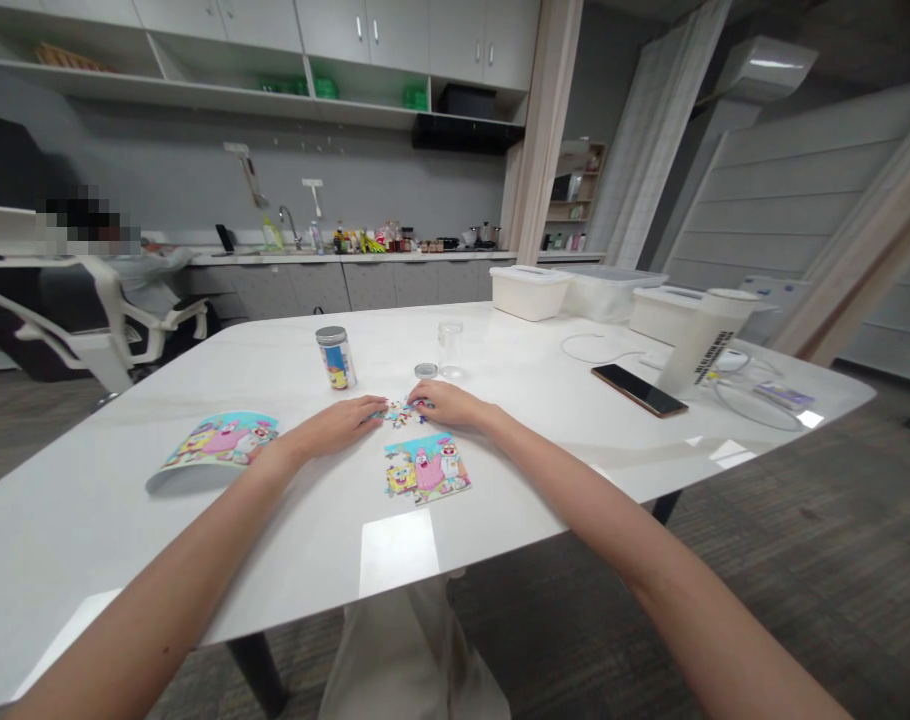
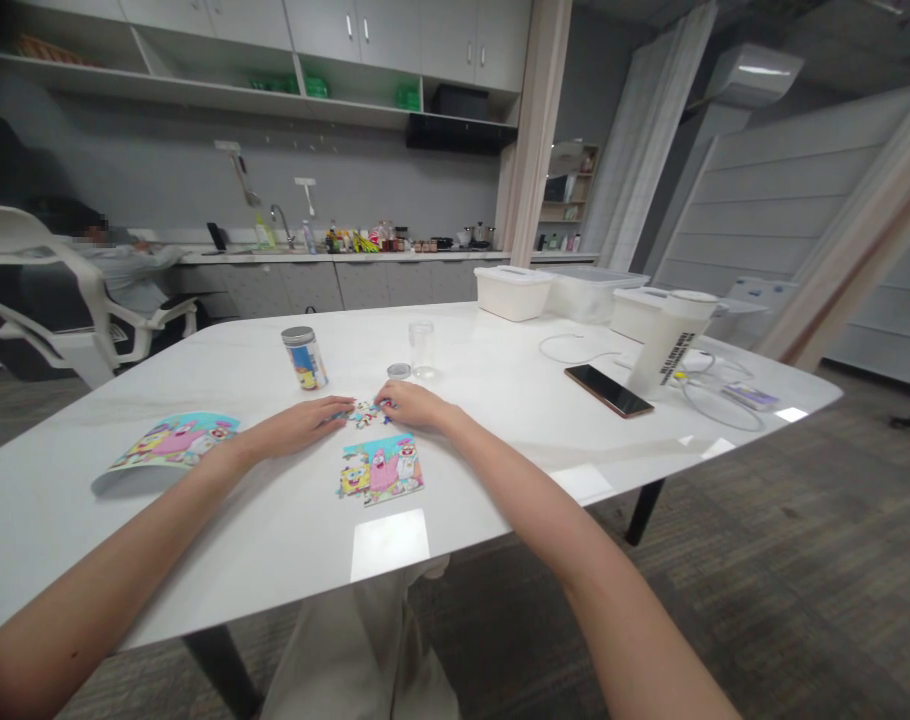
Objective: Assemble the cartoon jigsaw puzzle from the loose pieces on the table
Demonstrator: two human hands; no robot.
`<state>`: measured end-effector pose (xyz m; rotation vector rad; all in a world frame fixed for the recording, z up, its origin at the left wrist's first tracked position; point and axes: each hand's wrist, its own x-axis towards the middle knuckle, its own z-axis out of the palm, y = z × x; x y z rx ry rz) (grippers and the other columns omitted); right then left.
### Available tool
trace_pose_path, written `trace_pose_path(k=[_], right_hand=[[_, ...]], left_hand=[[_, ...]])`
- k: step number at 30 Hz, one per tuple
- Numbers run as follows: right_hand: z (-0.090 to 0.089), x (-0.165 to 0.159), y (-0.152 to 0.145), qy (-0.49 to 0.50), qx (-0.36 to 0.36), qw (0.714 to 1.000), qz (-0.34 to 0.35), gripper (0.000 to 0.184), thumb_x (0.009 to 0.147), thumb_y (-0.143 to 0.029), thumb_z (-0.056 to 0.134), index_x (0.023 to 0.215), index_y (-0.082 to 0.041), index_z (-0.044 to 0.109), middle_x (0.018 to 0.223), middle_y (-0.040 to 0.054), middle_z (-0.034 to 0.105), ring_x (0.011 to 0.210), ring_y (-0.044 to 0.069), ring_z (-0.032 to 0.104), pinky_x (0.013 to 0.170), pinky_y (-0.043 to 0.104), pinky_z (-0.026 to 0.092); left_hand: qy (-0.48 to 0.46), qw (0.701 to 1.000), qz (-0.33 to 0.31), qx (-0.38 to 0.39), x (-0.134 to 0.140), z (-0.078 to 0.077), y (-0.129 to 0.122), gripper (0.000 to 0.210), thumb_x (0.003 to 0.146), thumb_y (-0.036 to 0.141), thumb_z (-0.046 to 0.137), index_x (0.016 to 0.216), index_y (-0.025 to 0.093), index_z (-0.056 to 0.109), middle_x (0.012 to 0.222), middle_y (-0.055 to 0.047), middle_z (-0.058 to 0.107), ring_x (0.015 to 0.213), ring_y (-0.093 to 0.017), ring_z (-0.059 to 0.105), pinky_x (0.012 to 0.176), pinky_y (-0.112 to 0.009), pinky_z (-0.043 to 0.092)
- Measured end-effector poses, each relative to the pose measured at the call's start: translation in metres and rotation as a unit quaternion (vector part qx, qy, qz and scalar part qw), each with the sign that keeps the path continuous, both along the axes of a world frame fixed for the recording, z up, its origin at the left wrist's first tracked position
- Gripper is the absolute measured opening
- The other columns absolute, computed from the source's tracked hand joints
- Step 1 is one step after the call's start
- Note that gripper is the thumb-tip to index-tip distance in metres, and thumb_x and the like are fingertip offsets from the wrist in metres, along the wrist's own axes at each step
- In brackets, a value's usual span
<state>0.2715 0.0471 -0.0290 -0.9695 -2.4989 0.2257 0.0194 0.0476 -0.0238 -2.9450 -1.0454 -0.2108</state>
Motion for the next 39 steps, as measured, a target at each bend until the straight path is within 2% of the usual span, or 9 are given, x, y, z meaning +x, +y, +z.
trace_pose_path(k=[6, 10, 19, 25, 29, 33, 39], right_hand=[[0.002, -0.003, -0.001, -0.012, 0.007, 1.000, -0.010, 0.022, 0.092, -0.010, 0.047, 0.101, -0.012, 0.067, 0.105, 0.0108, 0.064, 0.097, 0.018, 0.059, 0.092, 0.032, 0.044], [0.003, -0.003, -0.003, -0.010, 0.012, 1.000, -0.004, 0.017, 0.089, -0.019, 0.058, 0.101, -0.012, 0.068, 0.105, 0.0106, 0.064, 0.097, 0.019, 0.059, 0.091, 0.032, 0.045], [0.002, 0.000, 0.000, 0.005, 0.018, 1.000, -0.020, 0.021, 0.084, -0.004, 0.055, 0.096, -0.014, 0.069, 0.100, 0.0092, 0.067, 0.094, 0.019, 0.060, 0.088, 0.032, 0.045], [-0.002, -0.002, 0.003, 0.007, 0.020, 0.999, -0.028, 0.027, 0.083, 0.001, 0.049, 0.095, -0.012, 0.070, 0.097, 0.0095, 0.068, 0.093, 0.020, 0.060, 0.086, 0.033, 0.046], [-0.001, 0.000, 0.002, 0.009, 0.015, 1.000, -0.009, 0.029, 0.083, 0.001, 0.048, 0.098, -0.011, 0.070, 0.100, 0.0112, 0.067, 0.096, 0.020, 0.060, 0.089, 0.034, 0.045], [0.000, 0.003, 0.002, 0.008, 0.009, 1.000, 0.019, 0.024, 0.082, -0.007, 0.057, 0.102, -0.014, 0.069, 0.104, 0.0103, 0.064, 0.098, 0.021, 0.058, 0.092, 0.034, 0.045], [-0.003, 0.003, 0.007, 0.008, 0.003, 1.000, 0.026, 0.033, 0.080, 0.003, 0.048, 0.100, -0.014, 0.069, 0.101, 0.0086, 0.064, 0.095, 0.019, 0.058, 0.090, 0.035, 0.046]], left_hand=[[-0.006, 1.000, -0.018, 0.003, 0.000, 0.004, 0.000, 0.044, 0.097, 0.039, 0.029, 0.123, 0.018, 0.057, 0.133, -0.011, 0.058, 0.119, -0.022, 0.056, 0.103, -0.034, 0.040], [-0.004, 1.000, -0.024, 0.011, 0.000, 0.005, -0.001, 0.040, 0.097, 0.034, 0.030, 0.119, 0.018, 0.059, 0.128, -0.010, 0.060, 0.115, -0.021, 0.058, 0.101, -0.033, 0.042], [-0.005, 0.999, -0.025, 0.026, 0.003, 0.014, -0.009, 0.033, 0.093, 0.024, 0.033, 0.113, 0.018, 0.059, 0.111, -0.009, 0.066, 0.099, -0.021, 0.063, 0.087, -0.031, 0.047], [-0.014, 0.998, 0.028, 0.049, 0.002, 0.014, -0.010, 0.034, 0.094, 0.028, 0.032, 0.109, 0.018, 0.061, 0.107, -0.011, 0.067, 0.097, -0.023, 0.063, 0.085, -0.033, 0.047], [-0.007, 0.997, 0.064, 0.050, 0.002, 0.011, -0.011, 0.039, 0.096, 0.033, 0.030, 0.109, 0.016, 0.062, 0.104, -0.012, 0.070, 0.095, -0.026, 0.066, 0.082, -0.036, 0.048], [-0.003, 0.997, 0.059, 0.045, 0.001, 0.012, -0.012, 0.037, 0.094, 0.040, 0.036, 0.110, 0.019, 0.062, 0.108, -0.010, 0.069, 0.097, -0.025, 0.065, 0.084, -0.034, 0.048], [-0.019, 0.998, 0.047, 0.046, 0.002, 0.012, -0.009, 0.032, 0.093, 0.034, 0.037, 0.105, 0.019, 0.063, 0.104, -0.009, 0.069, 0.097, -0.024, 0.063, 0.085, -0.033, 0.047]])
